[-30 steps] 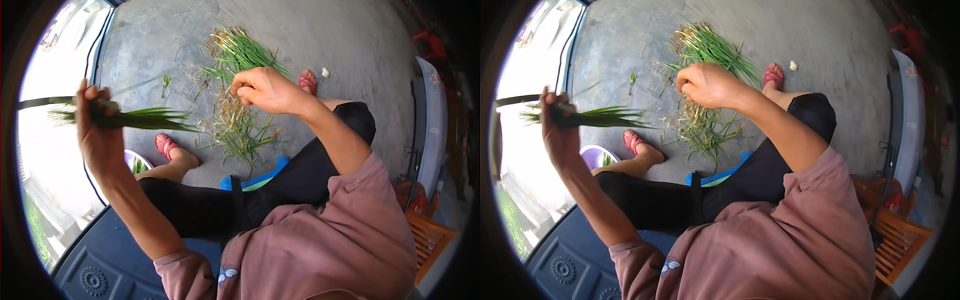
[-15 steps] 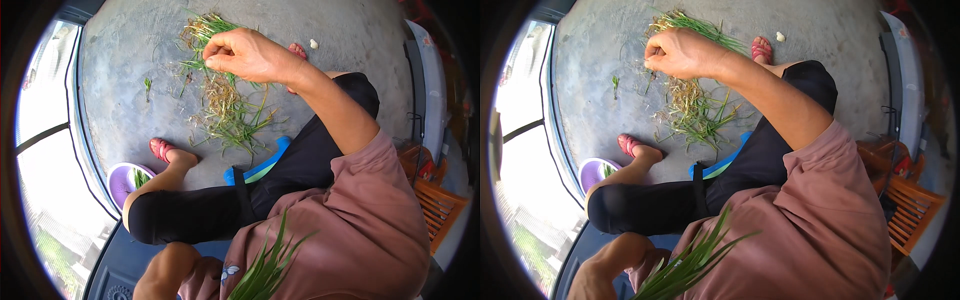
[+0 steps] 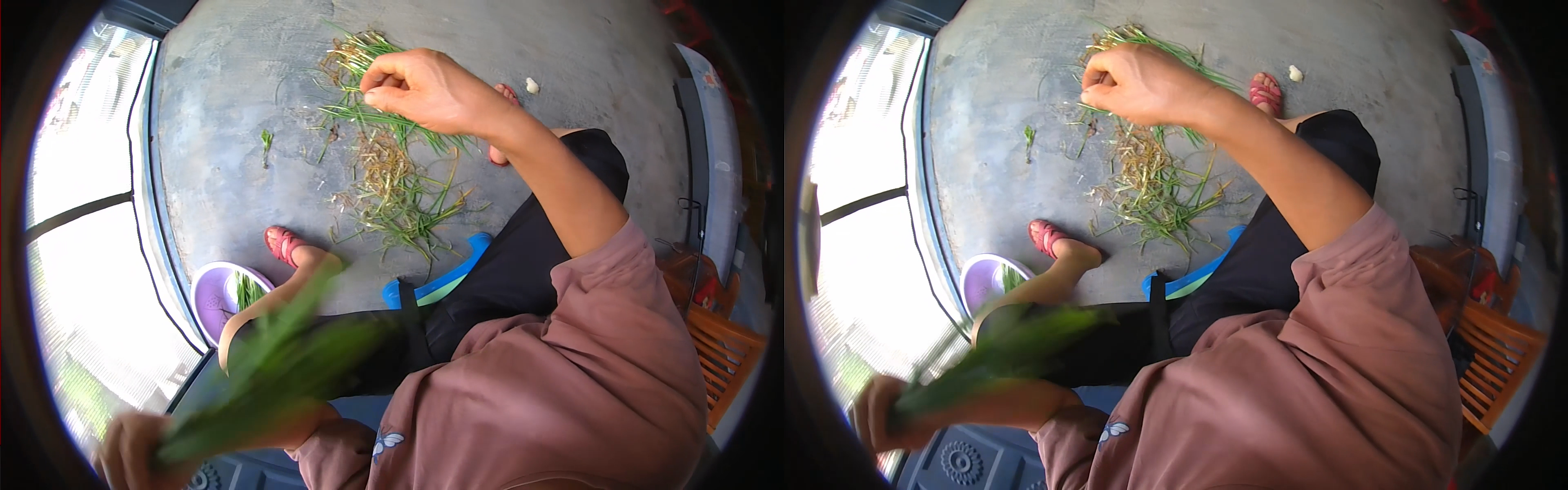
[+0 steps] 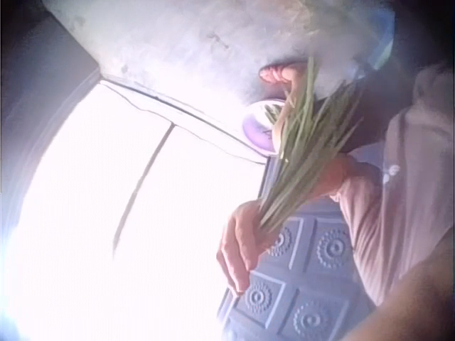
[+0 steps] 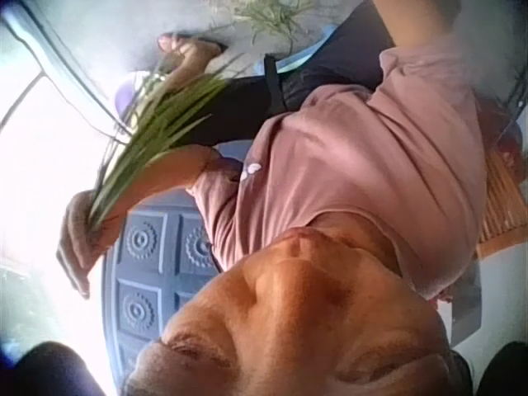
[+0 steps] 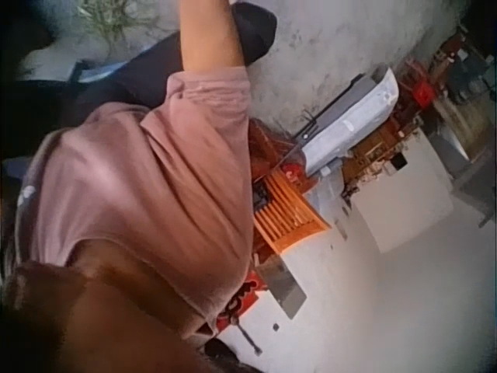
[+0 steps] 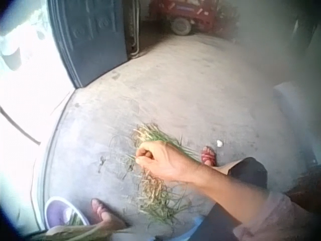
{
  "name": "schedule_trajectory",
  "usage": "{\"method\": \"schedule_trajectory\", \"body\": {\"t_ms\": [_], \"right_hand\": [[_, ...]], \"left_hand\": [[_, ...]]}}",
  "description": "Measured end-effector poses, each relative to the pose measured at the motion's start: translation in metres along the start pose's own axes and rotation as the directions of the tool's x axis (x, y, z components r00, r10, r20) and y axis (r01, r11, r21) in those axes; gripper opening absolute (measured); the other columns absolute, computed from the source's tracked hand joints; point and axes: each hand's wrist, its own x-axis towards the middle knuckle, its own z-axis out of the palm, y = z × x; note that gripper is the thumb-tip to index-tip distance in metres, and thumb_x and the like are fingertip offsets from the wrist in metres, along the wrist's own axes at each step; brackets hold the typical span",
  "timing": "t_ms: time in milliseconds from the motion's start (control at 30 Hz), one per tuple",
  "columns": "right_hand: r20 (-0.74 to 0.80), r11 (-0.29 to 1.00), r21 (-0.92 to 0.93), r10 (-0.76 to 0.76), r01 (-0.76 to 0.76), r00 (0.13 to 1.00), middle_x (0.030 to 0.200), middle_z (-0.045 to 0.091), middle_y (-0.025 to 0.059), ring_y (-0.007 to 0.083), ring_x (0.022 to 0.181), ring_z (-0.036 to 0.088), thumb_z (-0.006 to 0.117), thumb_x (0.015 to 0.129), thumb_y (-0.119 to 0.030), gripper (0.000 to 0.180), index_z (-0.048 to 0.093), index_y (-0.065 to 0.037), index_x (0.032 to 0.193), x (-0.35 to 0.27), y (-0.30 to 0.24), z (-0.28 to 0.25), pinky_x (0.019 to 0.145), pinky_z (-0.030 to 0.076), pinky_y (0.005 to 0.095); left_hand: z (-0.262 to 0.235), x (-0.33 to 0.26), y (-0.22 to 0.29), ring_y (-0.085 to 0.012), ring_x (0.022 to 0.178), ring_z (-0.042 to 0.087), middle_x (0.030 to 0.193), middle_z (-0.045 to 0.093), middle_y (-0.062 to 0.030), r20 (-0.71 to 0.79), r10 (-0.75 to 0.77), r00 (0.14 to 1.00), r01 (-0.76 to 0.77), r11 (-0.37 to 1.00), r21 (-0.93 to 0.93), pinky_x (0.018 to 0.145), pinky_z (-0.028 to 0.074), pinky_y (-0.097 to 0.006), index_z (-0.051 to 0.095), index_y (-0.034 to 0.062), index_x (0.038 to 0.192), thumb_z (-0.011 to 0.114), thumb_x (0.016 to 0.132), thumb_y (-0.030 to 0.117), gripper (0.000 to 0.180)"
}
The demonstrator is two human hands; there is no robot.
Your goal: The person sorts a pile of green leaves by hand, removing damaged or brown stems and placing the cleaned leaves into a purple bucket on the floor.
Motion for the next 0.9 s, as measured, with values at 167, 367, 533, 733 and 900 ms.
{"method": "schedule_trajectory", "body": {"t_ms": [167, 367, 533, 733, 900], "right_hand": [[0.061, 0.997, 0.061, 0.041, -0.045, 0.997, 0.079, 0.059, 0.0052, 0.0091, 0.071, 0.053, 0.053, 0.082, -0.014, 0.024, 0.054, 0.004, 0.097, 0.008, 0.005, -0.017, 0.066, 0.044, 0.0237], [-0.035, 0.984, 0.177, -0.03, 0.036, 0.999, 0.071, 0.059, 0.0051, 0.0095, 0.065, 0.054, 0.055, 0.08, -0.018, 0.024, 0.058, 0.003, 0.091, 0.01, 0.011, -0.026, 0.058, 0.043, 0.0235], [0.001, 0.968, 0.243, 0.058, -0.056, 0.998, 0.076, 0.057, 0.0047, 0.0094, 0.07, 0.053, 0.054, 0.082, -0.017, 0.023, 0.055, 0.004, 0.09, 0.014, -0.004, -0.022, 0.065, 0.044, 0.0226], [0.051, 0.968, 0.137, 0.203, -0.208, 0.978, 0.082, 0.056, 0.0039, 0.0086, 0.074, 0.053, 0.049, 0.084, -0.012, 0.022, 0.052, 0.003, 0.1, 0.006, -0.003, -0.026, 0.067, 0.042, 0.021], [0.146, 0.986, 0.045, 0.154, -0.162, 0.977, 0.084, 0.056, 0.0036, 0.0086, 0.075, 0.053, 0.049, 0.085, -0.011, 0.022, 0.052, 0.004, 0.1, 0.013, 0.007, -0.009, 0.068, 0.043, 0.0214]], "left_hand": [[-0.025, 0.055, 0.041, -0.0067, 0.036, 0.032, 0.049, 0.039, 0.0004, -0.023, -0.418, 0.908, 0.352, 0.732, 0.583, 0.035, 0.035, -0.017, 0.042, 0.0067, 0.064, 0.041, 0.087, 0.004, 0.022], [-0.04, 0.081, 0.098, -0.0049, 0.042, 0.024, 0.058, 0.039, 0.0008, -0.173, -0.288, 0.942, 0.194, 0.044, 0.98, 0.039, 0.023, -0.019, 0.048, 0.0046, 0.071, 0.045, 0.089, 0.018, 0.023], [-0.084, 0.066, 0.151, -0.0006, 0.045, 0.032, 0.065, 0.049, 0.0016, -0.118, 0.042, 0.992, 0.124, -0.48, 0.869, 0.037, 0.024, -0.014, 0.057, 0.0044, 0.101, 0.049, 0.087, 0.017, 0.02], [-0.12, 0.045, 0.188, -0.0062, 0.056, 0.043, 0.062, 0.049, 0.0006, -0.208, 0.033, 0.978, 0.131, -0.87, 0.476, 0.052, 0.037, -0.022, 0.059, 0.0052, 0.093, 0.045, 0.089, 0.022, 0.022], [-0.165, 0.024, 0.268, -0.0295, 0.056, 0.057, 0.063, 0.057, -0.0141, -0.254, -0.066, 0.965, -0.114, -0.977, -0.18, 0.051, 0.043, -0.041, 0.056, 0.0087, 0.083, 0.051, 0.082, 0.024, 0.016]]}}
